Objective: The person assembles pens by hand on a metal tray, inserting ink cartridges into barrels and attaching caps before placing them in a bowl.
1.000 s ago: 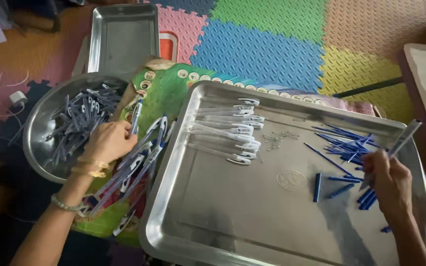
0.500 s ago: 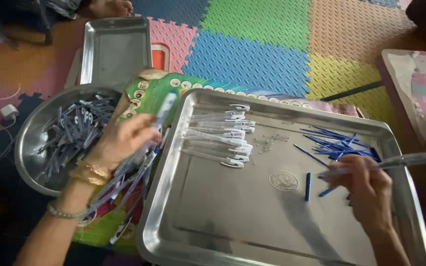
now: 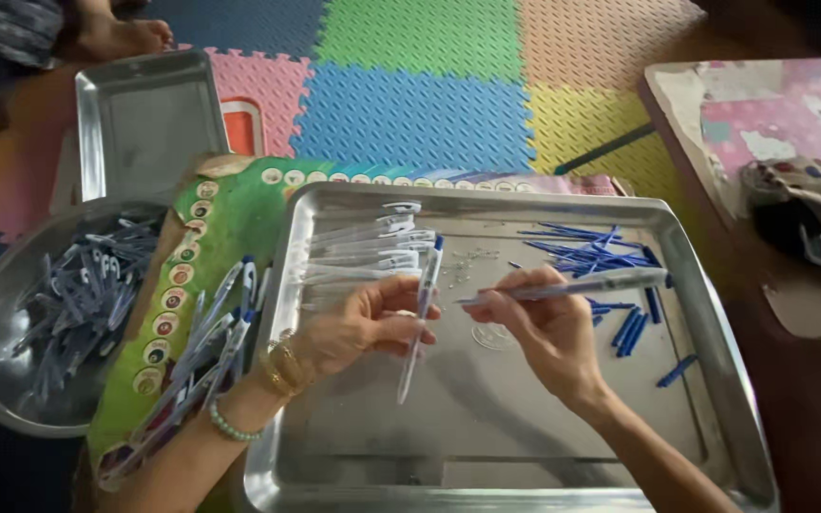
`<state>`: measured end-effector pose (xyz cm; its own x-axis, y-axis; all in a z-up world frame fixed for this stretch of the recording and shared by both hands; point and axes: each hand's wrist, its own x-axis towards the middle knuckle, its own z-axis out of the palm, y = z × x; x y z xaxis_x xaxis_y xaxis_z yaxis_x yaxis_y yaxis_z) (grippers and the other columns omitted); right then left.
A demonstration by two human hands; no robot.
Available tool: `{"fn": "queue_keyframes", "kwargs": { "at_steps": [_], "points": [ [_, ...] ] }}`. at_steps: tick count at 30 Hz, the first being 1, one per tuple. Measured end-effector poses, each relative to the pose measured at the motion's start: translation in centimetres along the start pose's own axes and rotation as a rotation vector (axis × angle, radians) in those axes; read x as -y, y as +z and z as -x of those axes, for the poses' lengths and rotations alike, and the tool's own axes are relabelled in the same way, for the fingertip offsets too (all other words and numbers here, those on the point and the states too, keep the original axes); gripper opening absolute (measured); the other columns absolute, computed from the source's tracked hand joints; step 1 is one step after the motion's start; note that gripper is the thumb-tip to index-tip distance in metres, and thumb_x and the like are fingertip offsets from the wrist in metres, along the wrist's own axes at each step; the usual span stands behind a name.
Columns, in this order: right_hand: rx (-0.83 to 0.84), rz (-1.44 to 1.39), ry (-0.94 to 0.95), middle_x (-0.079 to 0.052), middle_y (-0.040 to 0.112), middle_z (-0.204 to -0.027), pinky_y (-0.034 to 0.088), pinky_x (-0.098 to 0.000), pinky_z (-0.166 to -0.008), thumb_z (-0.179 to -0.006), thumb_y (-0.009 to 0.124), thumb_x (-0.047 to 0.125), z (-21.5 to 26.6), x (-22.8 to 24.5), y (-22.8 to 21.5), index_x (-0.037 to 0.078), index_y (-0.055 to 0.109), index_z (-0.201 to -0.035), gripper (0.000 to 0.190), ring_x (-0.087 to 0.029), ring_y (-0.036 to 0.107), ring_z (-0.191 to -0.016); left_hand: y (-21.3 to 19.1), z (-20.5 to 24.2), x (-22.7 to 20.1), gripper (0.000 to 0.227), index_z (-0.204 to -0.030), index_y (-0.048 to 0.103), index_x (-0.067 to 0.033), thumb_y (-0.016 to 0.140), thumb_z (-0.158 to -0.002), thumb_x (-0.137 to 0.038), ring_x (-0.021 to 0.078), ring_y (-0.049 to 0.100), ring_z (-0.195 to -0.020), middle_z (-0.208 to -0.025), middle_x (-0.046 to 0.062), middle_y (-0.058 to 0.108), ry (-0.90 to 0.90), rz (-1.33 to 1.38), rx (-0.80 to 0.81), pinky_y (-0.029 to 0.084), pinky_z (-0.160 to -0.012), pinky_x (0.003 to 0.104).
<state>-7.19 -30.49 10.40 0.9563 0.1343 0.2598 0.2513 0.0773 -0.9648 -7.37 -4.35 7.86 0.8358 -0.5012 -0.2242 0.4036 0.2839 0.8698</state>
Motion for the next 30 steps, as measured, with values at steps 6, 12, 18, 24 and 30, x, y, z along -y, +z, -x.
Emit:
{"fn": "queue_keyframes", "kwargs": {
  "at_steps": [6,12,18,24,30],
  "points": [
    [-0.019,-0.021,-0.053,-0.030,0.080,-0.090,0.073,-0.0472,-0.080,-0.096,0.080,-0.002,0.4,-1.0,0.2,-0.010,0.069,-0.105,0.017,-0.035,0.087,-0.082,-0.7,-2.4,3.5,0.061,-0.143,0.073,-0.0147,0.093,-0.086,-0.005,0.0280,0.084,-0.091,-0.105,0.015,0.081,0.005,-0.048,-0.052,0.073,-0.078,0.043],
    [-0.023,0.016,-0.056,-0.029,0.081,-0.092,0.072,-0.0453,-0.082,-0.096,0.080,-0.001,0.7,-1.4,0.7,-0.009,0.069,-0.106,0.016,-0.031,0.087,-0.082,0.9,-3.2,3.2,0.056,-0.135,0.079,-0.0114,0.097,-0.082,-0.006,0.0275,0.085,-0.090,-0.103,0.016,0.080,0.033,-0.067,-0.097,0.073,-0.076,0.042],
    [-0.046,0.056,-0.110,-0.027,0.081,-0.091,0.073,-0.0421,-0.074,-0.098,0.079,0.003,0.6,-1.6,0.9,-0.004,0.070,-0.104,0.013,-0.031,0.087,-0.080,2.1,-3.5,2.7,0.060,-0.133,0.079,-0.0094,0.100,-0.077,-0.009,0.0170,0.082,-0.087,-0.100,0.010,0.082,0.056,-0.096,-0.119,0.074,-0.073,0.034],
    [-0.051,0.234,-0.158,-0.016,0.082,-0.086,0.063,-0.0262,-0.057,-0.100,0.081,0.010,0.6,-3.0,0.6,0.003,0.071,-0.102,0.013,-0.015,0.077,-0.063,2.4,-4.0,4.3,0.056,-0.134,0.080,-0.0041,0.098,-0.082,-0.008,0.0187,0.081,-0.090,-0.102,0.013,0.083,0.112,-0.217,-0.198,0.074,-0.075,0.036],
    [0.213,0.573,-0.747,-0.014,0.079,-0.095,0.070,-0.0410,-0.075,-0.096,0.077,0.003,1.3,-8.3,-2.3,0.011,0.079,-0.095,0.009,-0.028,0.083,-0.081,1.6,-5.2,5.9,0.048,-0.131,0.082,-0.0056,0.097,-0.086,-0.018,0.0194,0.082,-0.087,-0.100,0.015,0.085,0.175,-0.431,-0.233,0.073,-0.066,0.034]
  ]
}}
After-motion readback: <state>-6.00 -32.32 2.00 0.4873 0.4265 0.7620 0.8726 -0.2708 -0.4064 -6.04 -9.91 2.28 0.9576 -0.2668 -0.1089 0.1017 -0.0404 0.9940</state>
